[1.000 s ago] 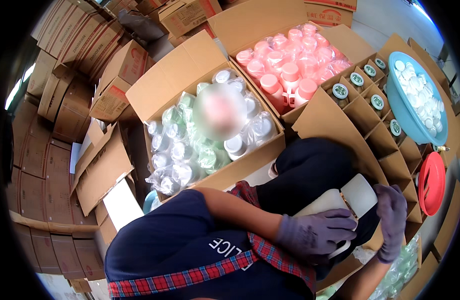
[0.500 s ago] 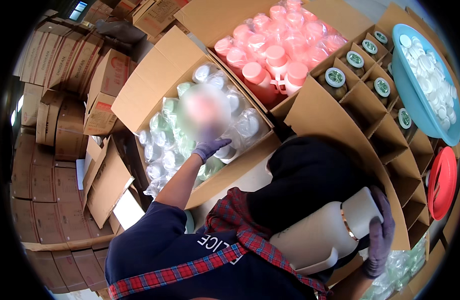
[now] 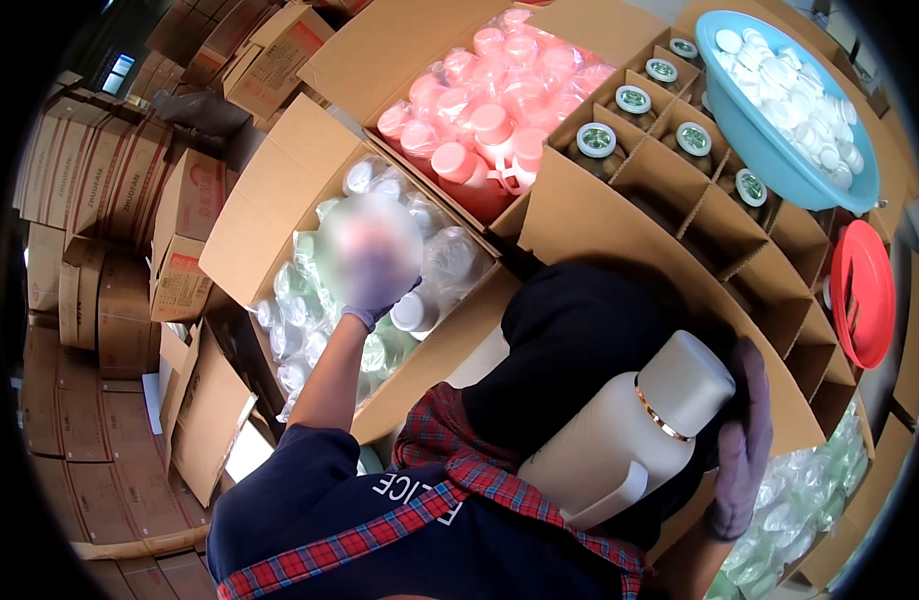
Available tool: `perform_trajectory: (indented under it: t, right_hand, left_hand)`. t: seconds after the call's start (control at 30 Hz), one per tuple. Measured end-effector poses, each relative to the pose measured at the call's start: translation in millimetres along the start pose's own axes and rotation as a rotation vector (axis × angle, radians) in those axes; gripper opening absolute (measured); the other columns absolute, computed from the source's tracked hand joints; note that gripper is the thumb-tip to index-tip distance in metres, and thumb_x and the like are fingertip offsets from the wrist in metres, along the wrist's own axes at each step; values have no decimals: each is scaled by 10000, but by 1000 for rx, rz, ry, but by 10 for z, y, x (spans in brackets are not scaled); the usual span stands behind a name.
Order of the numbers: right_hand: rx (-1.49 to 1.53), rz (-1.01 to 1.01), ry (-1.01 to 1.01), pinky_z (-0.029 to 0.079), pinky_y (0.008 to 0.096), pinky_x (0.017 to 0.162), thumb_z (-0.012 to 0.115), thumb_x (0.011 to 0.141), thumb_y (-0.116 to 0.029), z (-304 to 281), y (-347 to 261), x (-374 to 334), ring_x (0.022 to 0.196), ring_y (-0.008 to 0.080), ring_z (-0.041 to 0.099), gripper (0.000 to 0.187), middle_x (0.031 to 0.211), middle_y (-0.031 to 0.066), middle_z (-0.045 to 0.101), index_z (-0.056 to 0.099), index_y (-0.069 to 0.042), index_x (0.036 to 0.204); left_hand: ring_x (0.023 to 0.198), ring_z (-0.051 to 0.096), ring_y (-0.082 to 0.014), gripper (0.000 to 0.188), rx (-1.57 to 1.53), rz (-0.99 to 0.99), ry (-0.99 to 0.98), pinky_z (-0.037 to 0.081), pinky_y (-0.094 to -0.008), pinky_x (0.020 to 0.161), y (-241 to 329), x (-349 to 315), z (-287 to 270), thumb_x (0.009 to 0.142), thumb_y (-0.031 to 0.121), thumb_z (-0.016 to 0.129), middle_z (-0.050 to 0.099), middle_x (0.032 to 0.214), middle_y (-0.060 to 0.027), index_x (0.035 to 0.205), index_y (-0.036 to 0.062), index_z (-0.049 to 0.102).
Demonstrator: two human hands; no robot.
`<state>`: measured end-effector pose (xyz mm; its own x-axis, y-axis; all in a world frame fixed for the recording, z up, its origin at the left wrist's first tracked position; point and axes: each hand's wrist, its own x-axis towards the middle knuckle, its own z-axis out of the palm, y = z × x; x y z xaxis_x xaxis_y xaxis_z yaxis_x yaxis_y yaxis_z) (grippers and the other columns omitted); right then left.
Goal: The person assembles thermos flasks by inserting inner liners into outer bodies, adding seals, and screwing on lids. They then wrap each completed unit in a plastic bag and place it into a cardboard box. The process is repeated for multiple units of different colors.
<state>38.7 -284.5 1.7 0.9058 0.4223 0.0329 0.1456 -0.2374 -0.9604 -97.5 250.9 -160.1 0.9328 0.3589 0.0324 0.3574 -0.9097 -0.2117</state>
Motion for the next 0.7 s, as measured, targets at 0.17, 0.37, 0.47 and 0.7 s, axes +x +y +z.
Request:
perform_trajectory:
  t: [0.17, 0.37, 0.47, 0.7]
  right_hand:
    - [-116, -33, -102, 396, 366, 1051, 512, 973, -577, -19, 94, 213, 1201, 255, 561, 718, 1278, 176, 612, 558, 51, 1319]
    - [-219, -4, 45, 428, 398, 1034, 472, 1017, -466, 98, 93, 88, 1181, 327, 589, 598, 1262, 215, 621, 573, 61, 1282]
    - [-133, 2, 113, 420, 399, 1043, 476, 1019, -428, 172, 98, 75, 1195, 325, 581, 572, 1267, 214, 618, 560, 65, 1296]
    - [-512, -265, 268, 349, 448, 1119, 633, 896, -554, 101, -291, 259, 1352, 342, 450, 837, 1458, 216, 470, 434, 55, 1435]
  left_hand:
    - [1199, 527, -369, 587, -247, -133, -152, 382, -474, 1052, 387, 160, -494, 852, 534, 665, 582, 1298, -201, 1178, 48, 619]
    - [933, 584, -314, 224, -378, 42, 374, 455, -445, 885, 404, 104, -110, 895, 285, 675, 637, 992, -154, 851, 67, 652]
    - [894, 597, -216, 205, -906, -215, 382, 475, -373, 870, 172, 133, -18, 899, 241, 677, 661, 951, -99, 893, 38, 651]
    - [1037, 623, -165, 220, -1440, 79, 213, 496, -297, 882, 482, 672, -2025, 939, 167, 621, 647, 1233, -117, 1011, -3, 739]
